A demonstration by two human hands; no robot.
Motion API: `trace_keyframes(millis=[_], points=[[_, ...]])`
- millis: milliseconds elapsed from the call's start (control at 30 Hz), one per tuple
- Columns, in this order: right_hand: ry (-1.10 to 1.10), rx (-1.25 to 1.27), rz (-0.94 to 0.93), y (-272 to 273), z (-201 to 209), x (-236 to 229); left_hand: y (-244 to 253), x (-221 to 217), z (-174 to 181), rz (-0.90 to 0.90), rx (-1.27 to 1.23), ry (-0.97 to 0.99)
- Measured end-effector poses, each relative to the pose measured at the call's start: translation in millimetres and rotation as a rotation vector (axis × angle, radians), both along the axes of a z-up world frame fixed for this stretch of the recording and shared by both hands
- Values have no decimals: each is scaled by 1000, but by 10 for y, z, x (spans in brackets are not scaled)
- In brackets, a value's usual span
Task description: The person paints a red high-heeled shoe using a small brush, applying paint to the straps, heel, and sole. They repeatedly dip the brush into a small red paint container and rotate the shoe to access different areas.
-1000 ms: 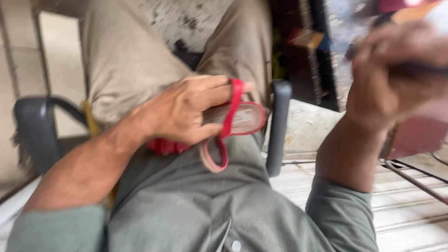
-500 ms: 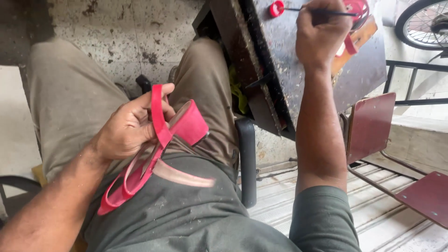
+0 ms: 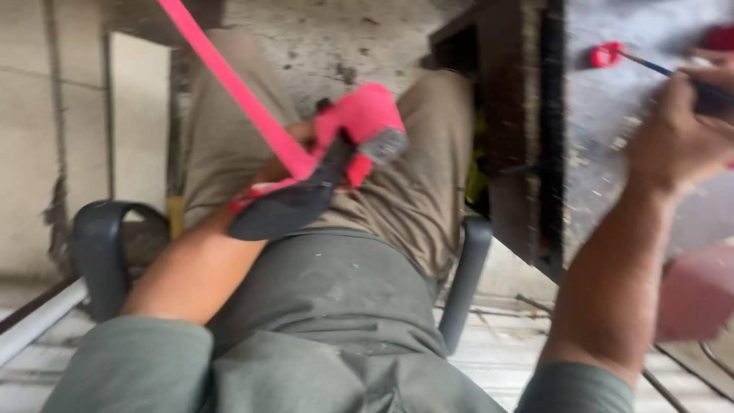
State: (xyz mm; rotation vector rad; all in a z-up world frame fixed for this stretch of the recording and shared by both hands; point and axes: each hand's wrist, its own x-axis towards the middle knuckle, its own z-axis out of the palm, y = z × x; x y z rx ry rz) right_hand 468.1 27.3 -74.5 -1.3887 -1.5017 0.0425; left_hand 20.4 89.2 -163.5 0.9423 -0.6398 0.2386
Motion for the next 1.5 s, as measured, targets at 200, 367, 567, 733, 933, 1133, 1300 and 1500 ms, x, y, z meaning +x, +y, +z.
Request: trace_keyframes(millis=[200,367,567,733,933,1133,1300,1500], points=[[510,-398,-468,-529,241,-109,-673,-167,572,447,-1014,808],[343,-79,388,-838,907,-1500,-844,-151,1165,423,-858,901],[333,-190,700,-1015,1123,-2107,-1169,-128,1002,299,-552,845],[322,-224,746,-1235,1164,-2259,-1332,-139,1153,256,-367,919],[270,-238,747,-1371,1215,-2210,-1508,-22,982,340,-303,848],[174,-213,702,-1459,1304,-2240,-1502,-53,1280,367,-125,1031],[190,-183,592,-1508,1217,-2220,-1545,-37,1186,420,-82,970],[290,-99,809,-1453,1069,-2159,-1602,-6,1074,423,-106,918]])
